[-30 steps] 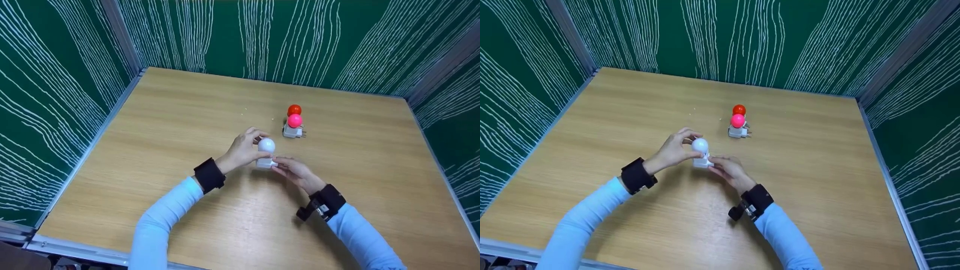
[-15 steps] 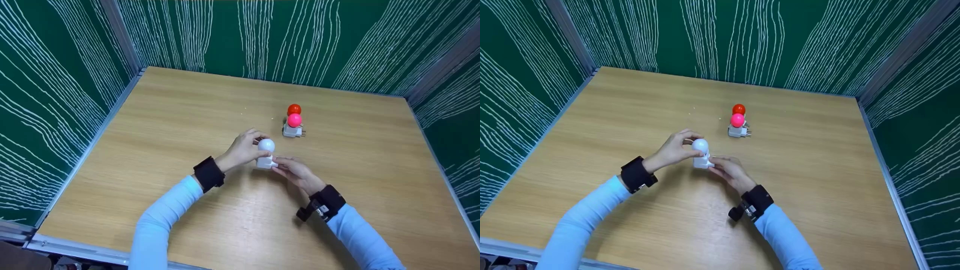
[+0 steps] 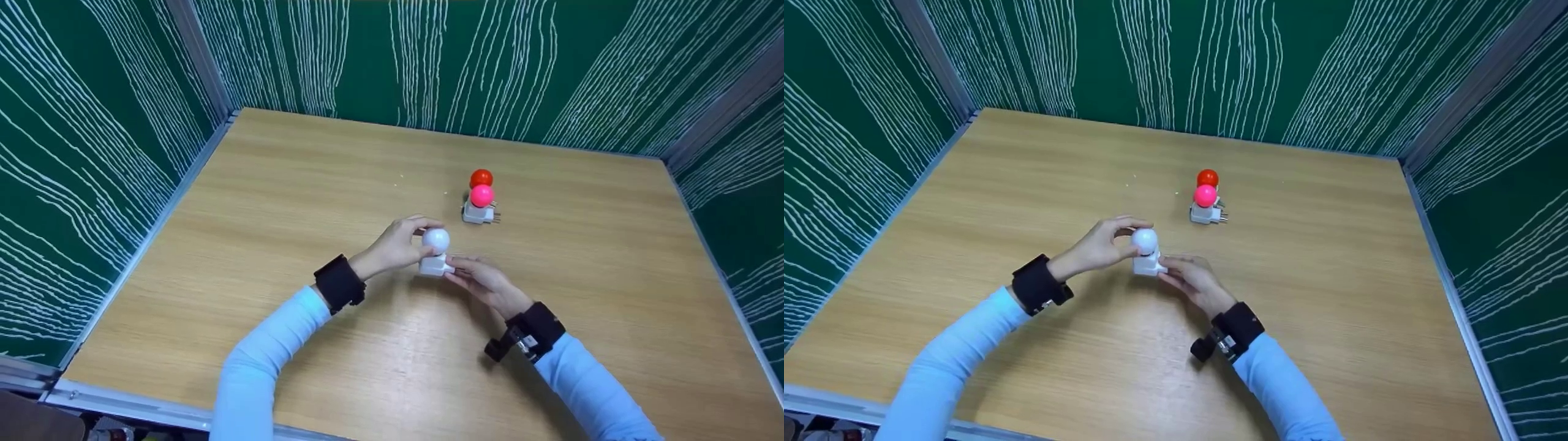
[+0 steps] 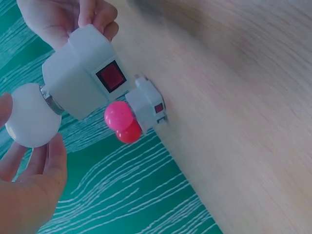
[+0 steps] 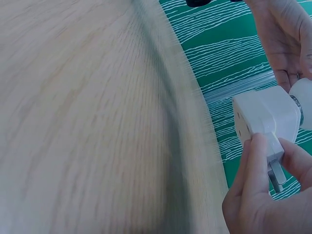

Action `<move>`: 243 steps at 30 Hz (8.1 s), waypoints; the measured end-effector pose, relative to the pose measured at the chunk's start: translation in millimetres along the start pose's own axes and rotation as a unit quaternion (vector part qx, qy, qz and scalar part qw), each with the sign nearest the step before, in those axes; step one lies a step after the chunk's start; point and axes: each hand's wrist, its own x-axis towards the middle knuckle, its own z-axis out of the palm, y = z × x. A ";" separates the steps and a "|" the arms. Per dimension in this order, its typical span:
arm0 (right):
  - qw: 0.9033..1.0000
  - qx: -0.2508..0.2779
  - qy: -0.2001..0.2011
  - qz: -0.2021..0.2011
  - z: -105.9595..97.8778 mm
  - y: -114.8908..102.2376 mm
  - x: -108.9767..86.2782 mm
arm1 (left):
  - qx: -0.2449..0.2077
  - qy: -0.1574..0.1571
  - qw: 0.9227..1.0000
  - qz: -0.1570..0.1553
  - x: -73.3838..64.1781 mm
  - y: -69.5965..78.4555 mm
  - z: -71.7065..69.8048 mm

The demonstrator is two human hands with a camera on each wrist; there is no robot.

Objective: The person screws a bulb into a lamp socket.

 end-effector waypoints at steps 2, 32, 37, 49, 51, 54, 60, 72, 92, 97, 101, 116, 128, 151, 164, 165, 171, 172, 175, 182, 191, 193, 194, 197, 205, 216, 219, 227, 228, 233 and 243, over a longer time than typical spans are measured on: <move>1.000 0.001 -0.006 -0.005 0.2 0.8 0.3 | -0.001 0.004 1.000 0.010 0.0 -0.2 -0.2; 1.000 0.004 0.008 0.003 4.5 1.4 0.7 | -0.010 0.046 0.999 -0.018 -5.0 -2.9 -0.4; 1.000 -0.016 0.011 -0.006 4.4 2.0 2.1 | 0.001 0.027 1.000 0.003 -6.3 -4.8 -2.3; 1.000 -0.018 0.015 -0.001 4.5 3.3 1.9 | -0.035 0.005 0.999 0.013 -6.9 -7.6 -1.7; 1.000 -0.021 0.007 0.000 4.7 3.4 2.1 | -0.039 0.008 0.999 0.011 -7.0 -7.9 -0.7; 1.000 -0.021 0.003 -0.003 5.3 3.6 2.0 | -0.026 0.028 0.999 0.007 -7.4 -6.7 1.3; 1.000 -0.001 0.011 -0.013 5.8 4.2 1.0 | 0.026 0.087 0.996 0.005 -7.4 -1.1 7.4; 1.000 -0.002 0.000 -0.006 5.0 4.9 0.1 | 0.037 0.088 0.995 -0.010 -8.6 0.7 7.7; 1.000 -0.005 0.006 0.001 4.3 7.6 -2.3 | -0.016 0.029 0.999 0.025 -10.1 -6.7 5.4; 1.000 0.003 0.012 -0.001 4.5 8.5 -0.6 | -0.013 0.027 0.999 0.030 -9.2 -7.6 5.8; 1.000 0.004 0.020 -0.001 5.1 8.1 0.3 | -0.005 0.038 0.999 0.031 -10.0 -7.2 6.4; 1.000 -0.001 -0.001 0.001 8.7 7.7 4.2 | 0.052 0.102 0.993 -0.003 -11.4 0.8 8.3; 1.000 -0.012 -0.006 0.005 7.9 9.8 6.3 | 0.025 0.076 0.997 0.003 -12.6 -4.7 6.0; 1.000 -0.009 -0.005 0.007 4.6 11.1 3.5 | 0.018 0.031 0.999 0.032 -12.4 -6.5 8.6; 1.000 -0.008 -0.003 -0.001 7.4 11.4 3.1 | 0.079 0.123 0.989 0.036 -9.8 -0.8 12.4; 1.000 -0.008 -0.003 0.000 7.4 11.4 2.9 | 0.080 0.126 0.988 0.034 -9.8 -1.0 12.8; 1.000 -0.006 0.003 0.004 6.8 14.1 1.9 | 0.084 0.129 0.988 0.010 -12.4 -2.4 14.6; 1.000 -0.006 0.003 0.006 7.1 14.5 2.1 | 0.084 0.127 0.988 0.005 -12.8 -2.9 14.6; 1.000 -0.006 0.002 0.010 8.7 14.6 3.4 | 0.082 0.121 0.989 -0.005 -13.5 -3.3 13.0; 1.000 -0.005 0.006 0.009 9.9 13.8 4.3 | 0.063 0.093 0.994 0.019 -15.9 -5.6 7.3; 1.000 0.000 0.015 0.006 7.6 15.7 7.0 | 0.005 0.042 0.998 0.044 -15.0 -14.1 5.0; 1.000 0.003 0.016 0.006 7.1 16.4 7.5 | -0.004 0.036 0.998 0.041 -14.6 -15.2 5.3; 1.000 0.003 0.018 0.007 7.1 16.9 8.1 | -0.006 0.035 0.999 0.040 -14.5 -15.8 5.5; 1.000 0.002 0.018 0.011 7.7 18.3 10.2 | -0.009 0.035 0.999 0.038 -15.0 -17.2 5.1; 1.000 0.013 0.018 0.009 5.8 17.1 8.8 | 0.017 0.080 0.996 0.028 -15.0 -15.4 12.3; 1.000 -0.003 0.009 -0.009 3.1 16.2 11.6 | 0.050 0.114 0.992 -0.006 -11.9 -9.3 17.4; 1.000 0.001 0.021 -0.005 2.4 17.4 9.8 | 0.050 0.098 0.994 -0.008 -11.9 -11.1 17.6; 1.000 0.006 0.029 0.000 1.1 17.3 5.3 | 0.028 0.065 0.997 0.004 -11.2 -13.4 16.1; 0.999 0.006 0.033 0.000 1.1 17.2 4.9 | 0.024 0.060 0.998 0.005 -11.4 -13.3 16.1; 0.999 0.000 0.037 0.006 1.5 16.7 4.7 | 0.006 0.036 0.999 0.010 -13.0 -13.5 15.5; 0.999 -0.014 0.033 0.005 3.0 17.5 7.2 | -0.007 0.036 0.999 0.029 -12.7 -14.8 14.9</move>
